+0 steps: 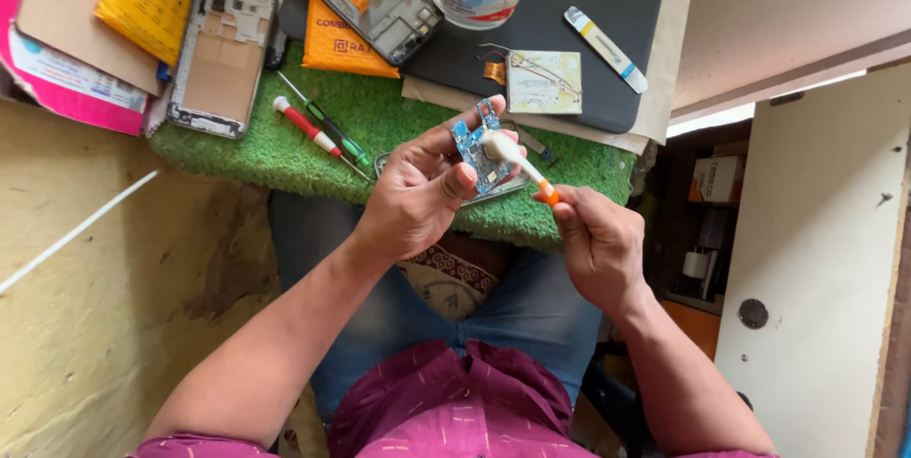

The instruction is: The person holds a disassembled phone motherboard and scrubs it with a toothbrush dipped in liquid from a bottle, working over different areas of the board. They then scrape at the board with a small tool and their fingers, and finally place the cleaned board into an open phone frame.

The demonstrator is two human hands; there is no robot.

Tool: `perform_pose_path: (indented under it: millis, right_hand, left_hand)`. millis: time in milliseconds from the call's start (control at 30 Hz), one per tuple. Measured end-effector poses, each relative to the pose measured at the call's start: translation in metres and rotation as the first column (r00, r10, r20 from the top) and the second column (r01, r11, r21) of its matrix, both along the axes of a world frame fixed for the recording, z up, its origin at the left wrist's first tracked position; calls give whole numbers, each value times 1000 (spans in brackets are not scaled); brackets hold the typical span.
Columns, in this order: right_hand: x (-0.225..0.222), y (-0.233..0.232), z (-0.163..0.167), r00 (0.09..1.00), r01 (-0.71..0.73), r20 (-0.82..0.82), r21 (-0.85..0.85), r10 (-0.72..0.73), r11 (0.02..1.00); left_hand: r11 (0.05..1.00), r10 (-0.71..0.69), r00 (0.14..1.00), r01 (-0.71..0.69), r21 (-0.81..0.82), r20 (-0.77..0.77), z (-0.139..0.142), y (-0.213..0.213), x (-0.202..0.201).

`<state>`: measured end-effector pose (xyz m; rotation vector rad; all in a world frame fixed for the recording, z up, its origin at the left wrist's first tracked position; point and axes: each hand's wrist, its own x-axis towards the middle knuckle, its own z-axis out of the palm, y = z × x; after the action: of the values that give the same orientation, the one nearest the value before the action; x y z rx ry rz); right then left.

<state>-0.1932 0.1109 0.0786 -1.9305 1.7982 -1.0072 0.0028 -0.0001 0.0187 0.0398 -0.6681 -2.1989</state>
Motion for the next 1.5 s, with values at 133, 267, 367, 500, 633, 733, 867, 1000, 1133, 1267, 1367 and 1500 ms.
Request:
perform_pose_path:
  millis: [133, 267, 367, 500, 633, 733, 867, 1000, 1133, 1267, 1367, 1500]
  right_hand:
    - [11, 7, -5, 993, 97, -69, 10, -97, 995]
    - [9, 6, -11, 982, -4, -189, -94, -14, 996]
    - [7, 6, -11, 983, 50, -169, -98, -66, 994]
    - [13, 8, -10, 991, -41, -127, -39, 35, 998]
    - [4, -1, -7, 969, 107, -206, -142, -135, 984]
    - [-6, -13, -6, 961, 132, -218, -188, -173, 973]
    - [3, -22, -10, 948, 9, -311, -193, -70, 981]
    - [2, -30, -5, 929, 51, -348, -222, -128, 974]
    - [-10, -44, -5, 930, 139, -330, -90, -161, 986]
    - [-10, -49, -11, 898, 135, -405, -115, -171, 984]
    - [-7, -50, -9, 891, 134, -416, -139, -181, 981]
    - [-7, -44, 5, 909, 225, -350, -44, -226, 973]
  left_hand:
    - [1000, 9, 999, -10, -15, -35, 2, -3, 1]
    - [999, 34, 998, -35, -35, -44, 3, -5, 6]
    - [999, 37, 999, -37, -11, -23, 4, -5, 6]
    - [999, 51, 998, -51, -1, -34, 5, -6, 6]
    - [996, 87, 995, -87, 1, -42, 7, -8, 7]
    - [985, 174, 984, -173, 14, -39, 9, -11, 9]
    - [975, 223, 974, -222, 24, -32, 10, -11, 10]
    - [985, 167, 985, -164, 58, -52, 9, -6, 9]
    - [990, 82, 995, -75, 120, -53, 6, 0, 5]
    - [993, 59, 997, -54, 106, -49, 3, 3, 4]
    - [994, 53, 997, -48, 94, -50, 2, 6, 6]
    - [996, 7, 998, -2, 87, -55, 1, 8, 7]
